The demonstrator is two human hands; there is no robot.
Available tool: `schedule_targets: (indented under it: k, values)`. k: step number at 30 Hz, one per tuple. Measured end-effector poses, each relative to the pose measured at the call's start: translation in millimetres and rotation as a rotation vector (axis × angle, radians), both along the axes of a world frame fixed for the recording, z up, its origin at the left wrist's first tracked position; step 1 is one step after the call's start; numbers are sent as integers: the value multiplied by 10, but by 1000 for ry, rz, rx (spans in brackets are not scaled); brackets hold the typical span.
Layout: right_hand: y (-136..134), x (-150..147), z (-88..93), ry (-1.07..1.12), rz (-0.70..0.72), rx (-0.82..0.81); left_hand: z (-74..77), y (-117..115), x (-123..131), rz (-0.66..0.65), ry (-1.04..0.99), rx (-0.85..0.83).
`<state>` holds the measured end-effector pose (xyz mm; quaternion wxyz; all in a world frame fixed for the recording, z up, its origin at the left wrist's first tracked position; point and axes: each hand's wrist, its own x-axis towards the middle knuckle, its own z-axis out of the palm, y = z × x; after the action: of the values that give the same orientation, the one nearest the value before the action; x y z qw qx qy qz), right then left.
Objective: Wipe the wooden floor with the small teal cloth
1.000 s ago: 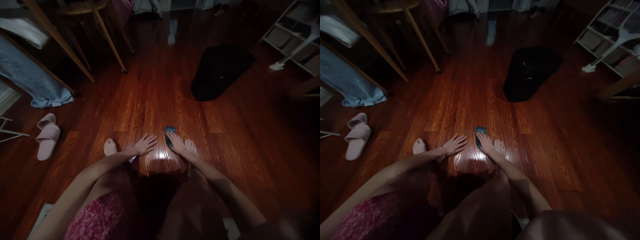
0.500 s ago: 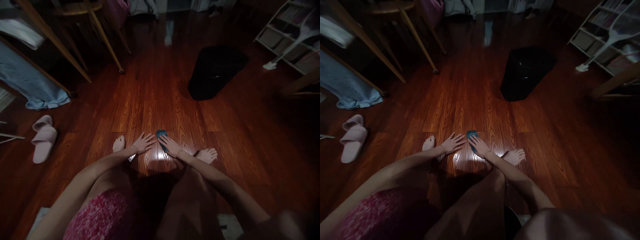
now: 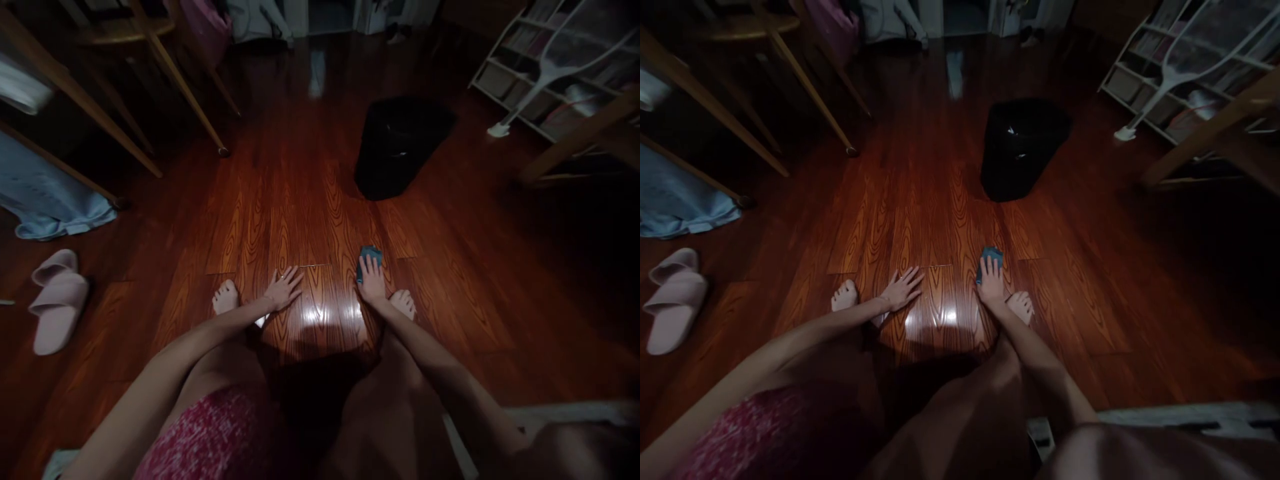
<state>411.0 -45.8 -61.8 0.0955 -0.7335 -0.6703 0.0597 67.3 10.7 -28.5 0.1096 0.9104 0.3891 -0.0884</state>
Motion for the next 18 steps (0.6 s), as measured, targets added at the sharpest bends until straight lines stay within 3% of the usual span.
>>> schedule_targets:
  k: [3,5,7,9,13,18]
  values:
    - [-192,-229,38,-2,207,-6,-87,-34,63,49,-20,37]
    - [-226,-446,86,7,453,-25,-95,-56,79,46,-16,57]
    - [-146,-625,130,20,626,-19,-61,-66,73,30,6,59]
    - [47,-722,159,32,678,-4,-2,-62,57,19,34,50]
    - [590,-634,151,59,462,18,96,-47,43,28,87,5]
    - [947,-78,-36,133,75,113,88,-76,72,35,88,21]
